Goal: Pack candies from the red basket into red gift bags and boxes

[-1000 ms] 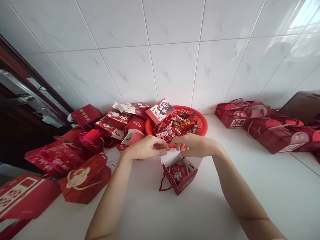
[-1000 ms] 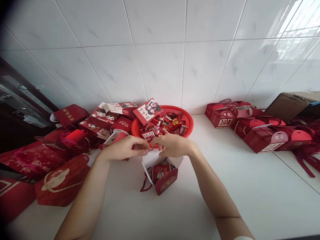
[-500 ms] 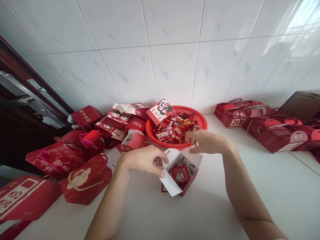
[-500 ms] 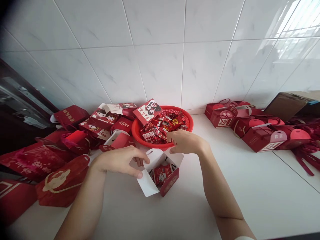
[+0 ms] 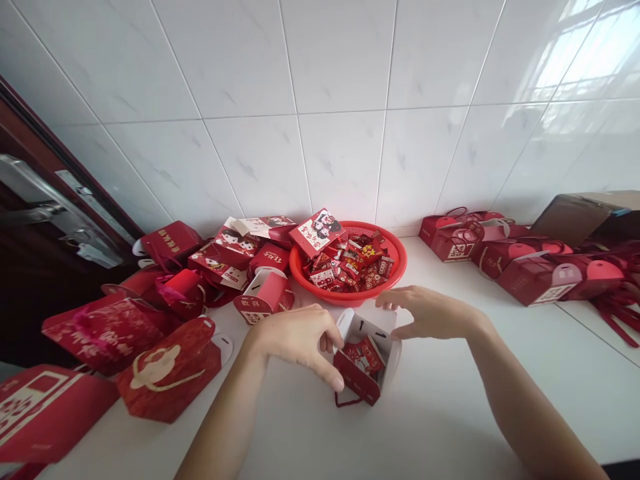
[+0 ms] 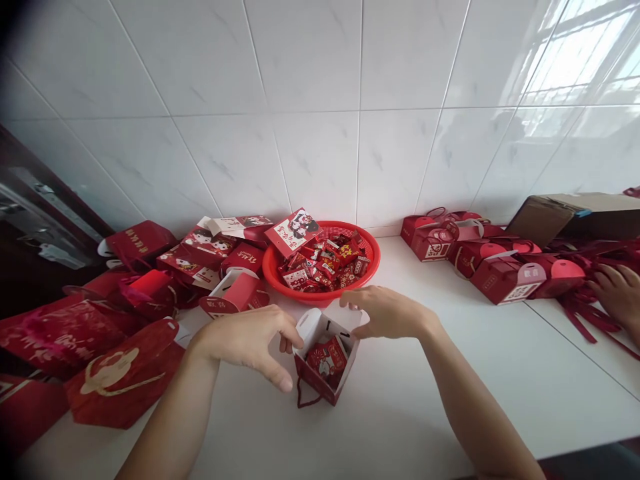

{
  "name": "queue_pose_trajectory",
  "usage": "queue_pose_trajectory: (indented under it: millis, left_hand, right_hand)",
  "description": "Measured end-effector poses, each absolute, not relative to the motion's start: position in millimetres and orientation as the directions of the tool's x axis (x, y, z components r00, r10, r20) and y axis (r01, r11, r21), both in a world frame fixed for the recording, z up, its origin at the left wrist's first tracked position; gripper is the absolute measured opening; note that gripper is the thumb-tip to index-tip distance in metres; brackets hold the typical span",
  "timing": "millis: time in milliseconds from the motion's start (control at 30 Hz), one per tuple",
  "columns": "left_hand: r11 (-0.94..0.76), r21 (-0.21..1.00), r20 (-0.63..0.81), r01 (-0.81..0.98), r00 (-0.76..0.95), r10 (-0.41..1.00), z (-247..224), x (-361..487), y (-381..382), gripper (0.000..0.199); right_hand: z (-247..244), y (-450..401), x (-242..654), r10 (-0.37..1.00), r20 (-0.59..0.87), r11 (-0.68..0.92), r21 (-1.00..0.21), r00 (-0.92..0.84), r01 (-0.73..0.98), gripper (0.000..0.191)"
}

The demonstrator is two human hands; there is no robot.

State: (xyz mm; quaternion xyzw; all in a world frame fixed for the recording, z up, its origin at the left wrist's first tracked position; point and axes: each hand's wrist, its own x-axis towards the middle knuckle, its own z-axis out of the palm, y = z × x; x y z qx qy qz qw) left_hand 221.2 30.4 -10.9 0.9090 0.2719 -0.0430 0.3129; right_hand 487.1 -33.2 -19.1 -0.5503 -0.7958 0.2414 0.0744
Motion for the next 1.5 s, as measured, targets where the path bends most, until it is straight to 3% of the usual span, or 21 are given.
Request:
queue_pose_trajectory:
  millis: [167, 267, 367, 500, 800, 933, 1067, 1267, 1500]
  left_hand:
    - [-0.650, 0.486, -0.332, 0.585, 0.811, 0.482, -11.7, 228.1, 23.9, 0.020]
    - [-0.667, 0.408, -0.326, 0.624, 0.782, 0.532, -15.4, 236.2, 21.0, 0.020]
    - [-0.676, 0.357, -0.305, 0.645, 0.764, 0.568, -20.4, 245.3, 17.2, 0.021]
    - [-0.679, 0.324, -0.234, 0.659, 0.751, 0.617, -24.3, 255.5, 12.6, 0.012]
    - [-0.654, 0.361, -0.185, 0.665, 0.738, 0.649, -30.2, 259.8, 23.9, 0.013]
    - [-0.670, 0.403, -0.141, 0.623, 0.766, 0.627, -33.2, 263.8, 22.6, 0.054]
    - [-0.638, 0.503, -0.173, 0.583, 0.791, 0.587, -36.9, 269.3, 20.2, 0.072]
    - [-0.604, 0.641, -0.210, 0.474, 0.865, 0.456, -40.8, 268.9, 24.2, 0.058]
    - [-0.568, 0.600, -0.206, 0.563, 0.795, 0.570, -48.4, 277.0, 18.9, 0.062]
  right_hand:
    - [-44.5, -56.9, 490.5, 0.914, 0.081, 0.355, -0.635, -0.397, 0.687, 0.041]
    - [-59.8, -66.8, 487.2, 0.907, 0.256, 0.405, -0.744, -0.334, 0.531, 0.033]
    - [-71.8, -70.8, 483.4, 0.894, 0.301, 0.415, -0.835, -0.331, 0.362, 0.031]
    - [-82.7, -67.7, 484.3, 0.883, 0.343, 0.430, -0.864, -0.320, 0.261, 0.026]
    - [-99.8, -65.0, 489.2, 0.879, 0.346, 0.433, -0.867, -0.328, 0.247, 0.025]
    - [-106.8, -64.0, 485.2, 0.897, 0.359, 0.424, -0.864, -0.260, 0.271, 0.028]
    - [-116.5, -62.5, 473.8, 0.912, 0.401, 0.403, -0.847, -0.080, 0.346, 0.027]
    - [-128.7, -60.8, 455.7, 0.893, 0.449, 0.401, -0.831, 0.040, 0.386, 0.014]
    - [-132.0, -58.8, 453.2, 0.922, 0.371, 0.316, -0.885, 0.110, 0.342, 0.019]
